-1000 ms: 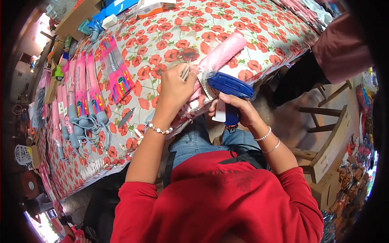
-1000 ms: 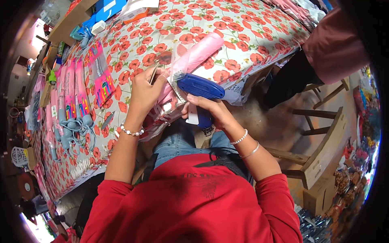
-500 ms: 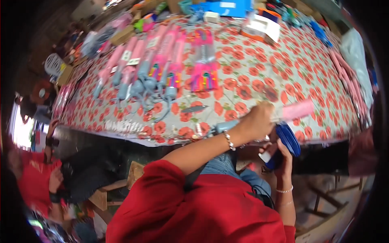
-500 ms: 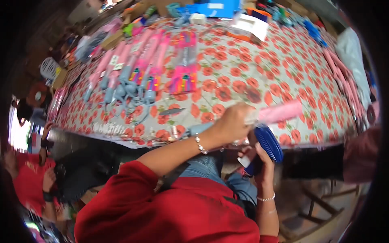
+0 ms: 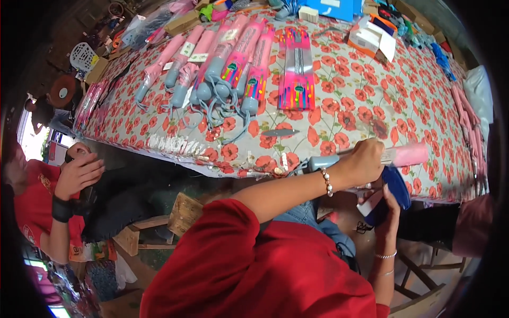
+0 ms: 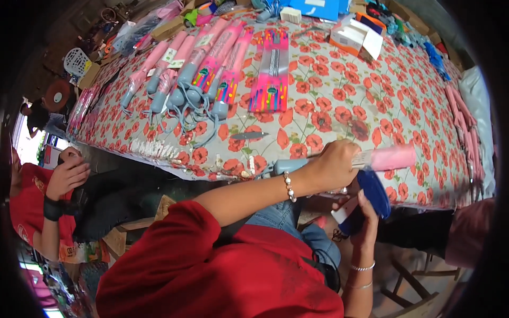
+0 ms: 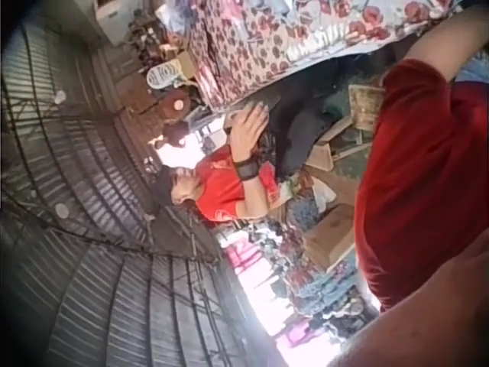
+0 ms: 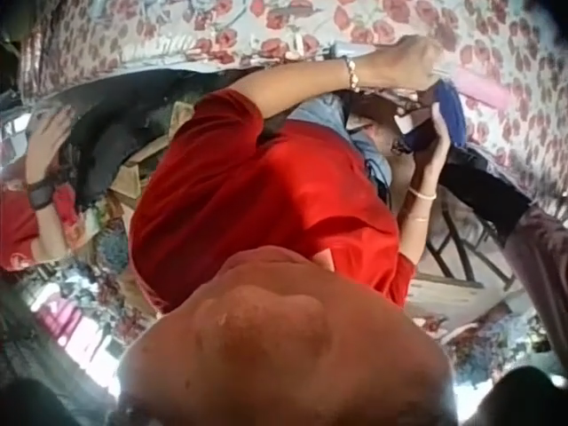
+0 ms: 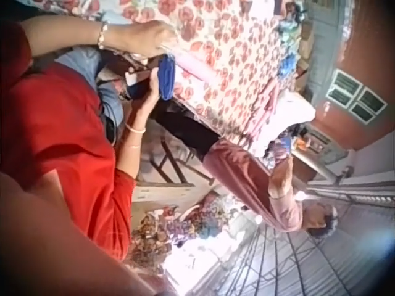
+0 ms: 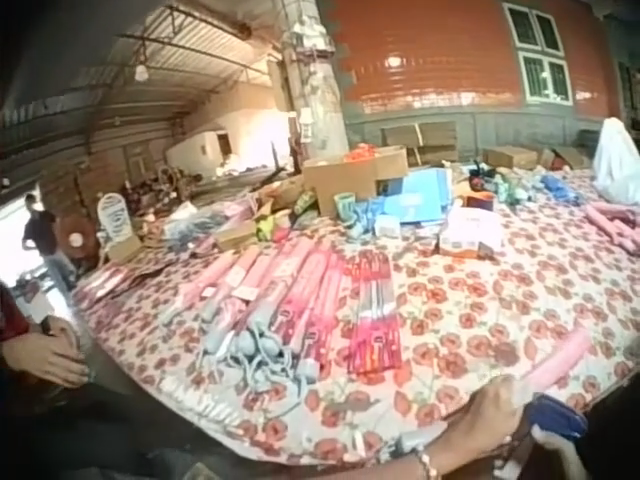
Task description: Packaging pink plastic products into plastic sleeves and applying labels.
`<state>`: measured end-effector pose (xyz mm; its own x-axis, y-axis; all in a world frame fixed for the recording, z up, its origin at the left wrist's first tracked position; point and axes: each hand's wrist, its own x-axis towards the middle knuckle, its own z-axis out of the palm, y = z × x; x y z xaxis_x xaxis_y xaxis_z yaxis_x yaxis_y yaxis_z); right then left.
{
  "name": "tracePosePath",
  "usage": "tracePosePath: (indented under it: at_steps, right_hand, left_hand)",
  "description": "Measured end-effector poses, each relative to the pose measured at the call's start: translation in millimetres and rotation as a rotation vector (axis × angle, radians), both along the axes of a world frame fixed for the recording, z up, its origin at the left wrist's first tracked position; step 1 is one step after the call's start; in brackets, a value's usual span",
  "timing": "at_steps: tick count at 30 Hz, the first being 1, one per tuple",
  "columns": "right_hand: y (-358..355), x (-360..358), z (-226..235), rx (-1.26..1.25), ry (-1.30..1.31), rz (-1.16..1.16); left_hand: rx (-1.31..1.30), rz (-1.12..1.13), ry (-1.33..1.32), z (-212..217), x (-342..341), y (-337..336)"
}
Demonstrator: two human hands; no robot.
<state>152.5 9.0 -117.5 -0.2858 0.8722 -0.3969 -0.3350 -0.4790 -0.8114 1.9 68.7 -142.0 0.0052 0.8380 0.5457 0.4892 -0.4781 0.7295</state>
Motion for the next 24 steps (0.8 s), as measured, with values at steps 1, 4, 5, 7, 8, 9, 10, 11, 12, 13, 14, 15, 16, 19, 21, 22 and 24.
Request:
tracePosePath:
  at_steps: [1, 4, 5, 7, 8, 9, 10, 11, 12, 13, 14, 15, 16, 19, 21, 22, 24]
  right_hand:
    - [3, -3, 3, -0.014, -0.021, -0.009]
    - [23, 6, 7, -0.041, -0.030, 0.080]
    - [28, 14, 5, -0.036, -0.012, 0.167]
    - [38, 29, -6, -0.002, -0.001, 0.211]
    - [40, 35, -14, 0.027, 0.015, 0.256]
    - [41, 40, -19, 0.063, 0.028, 0.299]
    - [39, 42, -19, 0.099, 0.041, 0.341]
    - [33, 38, -13, 0.111, 0.042, 0.347]
    - [23, 29, -4, 0.089, 0.027, 0.234]
    - [7, 20, 10, 0.069, 0.010, 0.110]
    - [-6, 12, 21, 0.047, -0.001, -0.001]
    - [-15, 11, 30, 0.025, -0.011, -0.114]
    - [-23, 23, 34, 0.118, 0.080, -0.057]
    - [-48, 53, 59, 0.283, 0.180, -0.052]
    - [-60, 61, 70, 0.353, 0.193, -0.113]
    - [-63, 64, 74, 0.430, 0.140, -0.052]
    - [-74, 70, 76, 0.565, 0.031, 0.057]
  left_hand:
    - [0.000, -0.003, -0.007, 1, -1, 0]
    - [0.022, 0.008, 0.002, 9, -9, 8]
    - [0.063, 0.011, 0.025, 11, -10, 8]
    - [0.032, 0.004, 0.024, 14, -7, 8]
    - [-0.003, -0.003, 0.027, 15, -6, 5]
    - [-0.033, -0.011, 0.029, 18, -5, 4]
    - [-0.062, -0.020, 0.031, 22, -4, 3]
    - [-0.049, -0.013, 0.033, 22, -5, 3]
    - [-0.021, -0.008, 0.050, 22, -6, 4]
    - [0.010, -0.012, 0.064, 22, -5, 3]
    - [0.038, -0.003, 0.081, 20, -8, 3]
    - [0.066, 0.004, 0.098, 18, -10, 3]
    - [0.081, 0.008, 0.097, 15, -13, 4]
    - [0.069, -0.059, 0.064, 11, -20, 13]
    - [0.119, -0.035, 0.047, 14, -21, 14]
    - [0.174, 0.016, 0.039, 16, -24, 12]
    - [0.059, -0.046, 0.288, 39, -45, -16]
